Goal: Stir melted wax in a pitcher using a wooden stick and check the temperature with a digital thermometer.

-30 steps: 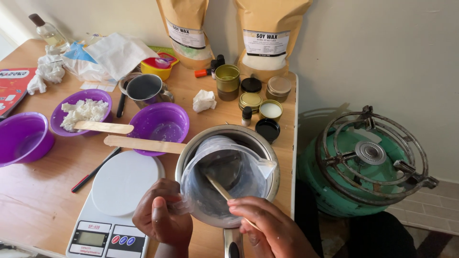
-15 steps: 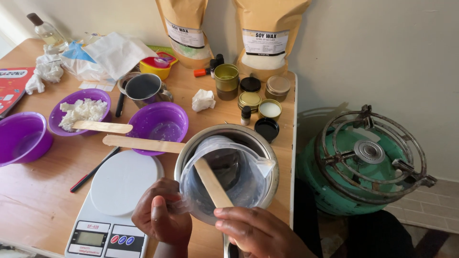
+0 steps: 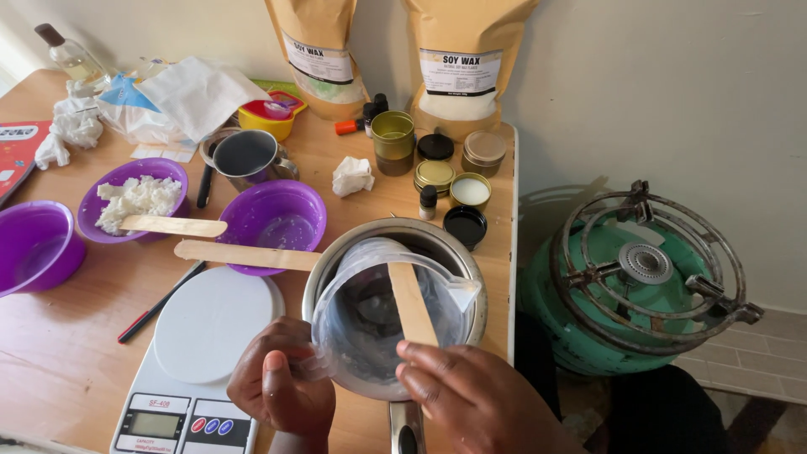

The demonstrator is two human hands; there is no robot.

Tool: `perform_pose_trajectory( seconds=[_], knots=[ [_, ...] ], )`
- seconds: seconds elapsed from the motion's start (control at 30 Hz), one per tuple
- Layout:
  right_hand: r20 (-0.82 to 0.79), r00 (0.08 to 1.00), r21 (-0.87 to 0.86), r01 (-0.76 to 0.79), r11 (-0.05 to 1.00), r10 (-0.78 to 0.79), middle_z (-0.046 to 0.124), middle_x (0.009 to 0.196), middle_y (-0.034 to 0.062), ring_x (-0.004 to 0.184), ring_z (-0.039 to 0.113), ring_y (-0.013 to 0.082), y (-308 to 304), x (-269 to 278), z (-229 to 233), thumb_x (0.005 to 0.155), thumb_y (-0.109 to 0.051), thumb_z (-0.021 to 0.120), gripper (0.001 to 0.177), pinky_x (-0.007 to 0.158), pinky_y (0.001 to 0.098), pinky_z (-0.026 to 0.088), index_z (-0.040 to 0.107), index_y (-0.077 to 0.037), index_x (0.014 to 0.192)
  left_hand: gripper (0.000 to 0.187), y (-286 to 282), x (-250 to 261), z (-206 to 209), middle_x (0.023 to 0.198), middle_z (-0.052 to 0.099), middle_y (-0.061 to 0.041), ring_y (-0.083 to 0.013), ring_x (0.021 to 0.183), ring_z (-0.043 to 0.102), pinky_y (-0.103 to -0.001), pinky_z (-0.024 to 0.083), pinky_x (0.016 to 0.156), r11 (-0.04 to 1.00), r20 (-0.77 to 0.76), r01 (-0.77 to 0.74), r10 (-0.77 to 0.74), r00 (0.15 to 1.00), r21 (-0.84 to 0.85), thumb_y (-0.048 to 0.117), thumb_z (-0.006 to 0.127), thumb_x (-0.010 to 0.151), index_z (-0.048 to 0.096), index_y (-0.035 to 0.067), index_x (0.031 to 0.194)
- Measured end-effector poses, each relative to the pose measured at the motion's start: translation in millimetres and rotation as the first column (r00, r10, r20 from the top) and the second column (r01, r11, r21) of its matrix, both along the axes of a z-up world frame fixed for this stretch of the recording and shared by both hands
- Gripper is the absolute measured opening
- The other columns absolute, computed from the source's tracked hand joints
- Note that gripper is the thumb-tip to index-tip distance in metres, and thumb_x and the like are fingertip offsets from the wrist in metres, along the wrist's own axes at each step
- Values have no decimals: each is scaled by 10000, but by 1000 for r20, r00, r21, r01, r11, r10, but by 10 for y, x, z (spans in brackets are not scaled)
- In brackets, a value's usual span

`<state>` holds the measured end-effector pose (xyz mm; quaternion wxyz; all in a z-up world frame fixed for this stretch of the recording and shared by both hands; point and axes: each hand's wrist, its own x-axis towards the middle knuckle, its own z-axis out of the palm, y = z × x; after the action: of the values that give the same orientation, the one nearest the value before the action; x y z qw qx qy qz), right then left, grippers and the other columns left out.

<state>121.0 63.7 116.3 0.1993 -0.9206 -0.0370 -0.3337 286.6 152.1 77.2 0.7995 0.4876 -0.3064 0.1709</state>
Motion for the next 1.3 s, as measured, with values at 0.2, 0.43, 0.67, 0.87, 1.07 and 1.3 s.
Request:
perform_pose_trajectory(
  seconds=[0.2,0.43,0.67,0.87,1.07,1.3],
  knots=[
    [-43,996,83,-80,993,83,591,1202,178,1014,657,275,116,-33,173,879,-3,628,213,856,350,536,608,7,1091,354,-6,0,-12,492,395,-103,-215,439,367,-329,290,504,1000,5,-17,17,1000,-2,199,394,844,402,15,543],
    [-30,996,565,84,821,-82,634,1170,113,845,695,147,203,-5,72,945,-160,442,259,766,239,556,588,-60,1134,378,-2,16,-23,480,385,-91,-207,431,374,-316,274,492,1000,-6,-24,24,1000,-1,232,404,850,403,20,537],
    [-60,997,59,52,997,-48,574,1179,162,905,670,237,21,-22,0,898,-21,569,201,756,333,553,586,35,1090,394,5,0,7,469,358,-83,-198,432,359,-313,259,497,999,-12,-17,17,1000,29,257,400,845,393,21,530],
    [-21,992,-305,-124,944,123,629,1156,140,1159,597,215,-9,18,117,1014,-98,454,205,865,336,493,623,13,1048,392,-8,4,0,485,391,-87,-199,430,360,-323,278,497,1000,-1,-12,12,1000,-5,252,406,860,402,26,541],
    [34,999,712,-32,701,12,620,1202,162,1004,682,179,222,27,75,983,-270,379,346,779,266,621,598,-53,1141,399,2,0,-9,482,373,-92,-204,437,359,-327,281,498,999,-9,-25,25,1000,24,245,397,863,384,23,531],
    [-54,988,288,153,946,-143,647,1116,112,955,708,180,142,-49,-1,855,8,594,215,811,229,538,573,-51,1061,404,7,-23,44,457,355,-95,-201,428,367,-310,261,494,998,-24,-19,20,1000,53,272,395,845,409,24,527]
  ],
)
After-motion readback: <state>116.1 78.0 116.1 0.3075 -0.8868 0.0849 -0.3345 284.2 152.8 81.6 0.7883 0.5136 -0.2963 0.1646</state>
